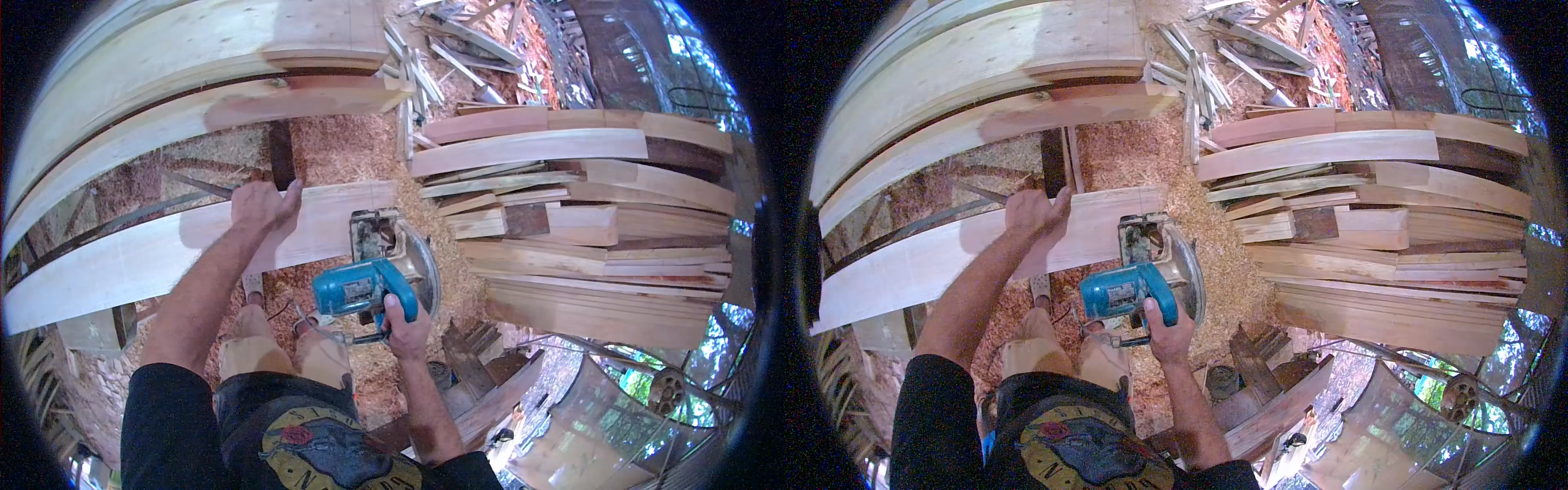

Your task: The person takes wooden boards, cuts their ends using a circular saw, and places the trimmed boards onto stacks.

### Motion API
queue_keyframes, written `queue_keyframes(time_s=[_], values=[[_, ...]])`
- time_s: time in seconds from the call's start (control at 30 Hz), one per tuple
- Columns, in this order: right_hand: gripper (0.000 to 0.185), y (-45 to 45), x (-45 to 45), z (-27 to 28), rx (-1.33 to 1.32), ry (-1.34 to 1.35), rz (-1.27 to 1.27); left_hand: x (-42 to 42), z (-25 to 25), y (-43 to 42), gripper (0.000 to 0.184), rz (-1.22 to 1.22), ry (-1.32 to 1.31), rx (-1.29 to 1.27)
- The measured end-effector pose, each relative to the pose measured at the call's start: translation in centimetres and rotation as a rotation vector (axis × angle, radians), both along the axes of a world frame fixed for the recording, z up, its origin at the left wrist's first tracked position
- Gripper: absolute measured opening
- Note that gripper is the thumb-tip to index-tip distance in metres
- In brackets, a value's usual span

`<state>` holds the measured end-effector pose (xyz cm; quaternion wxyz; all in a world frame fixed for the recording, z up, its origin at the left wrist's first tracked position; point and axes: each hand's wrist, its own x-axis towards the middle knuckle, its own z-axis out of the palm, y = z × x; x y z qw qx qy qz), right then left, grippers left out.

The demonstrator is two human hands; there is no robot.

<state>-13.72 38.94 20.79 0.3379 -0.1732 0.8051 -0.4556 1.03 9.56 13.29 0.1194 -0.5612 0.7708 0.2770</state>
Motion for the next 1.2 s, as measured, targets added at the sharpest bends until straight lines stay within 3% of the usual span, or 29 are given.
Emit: queue_keyframes(time_s=[1.2], values=[[0.028, -1.7, -0.1, -0.4, -0.006, 0.03, 0.014, 1.2, -1.2, 0.8, 0.086, -0.019, 0.084, -0.049]])
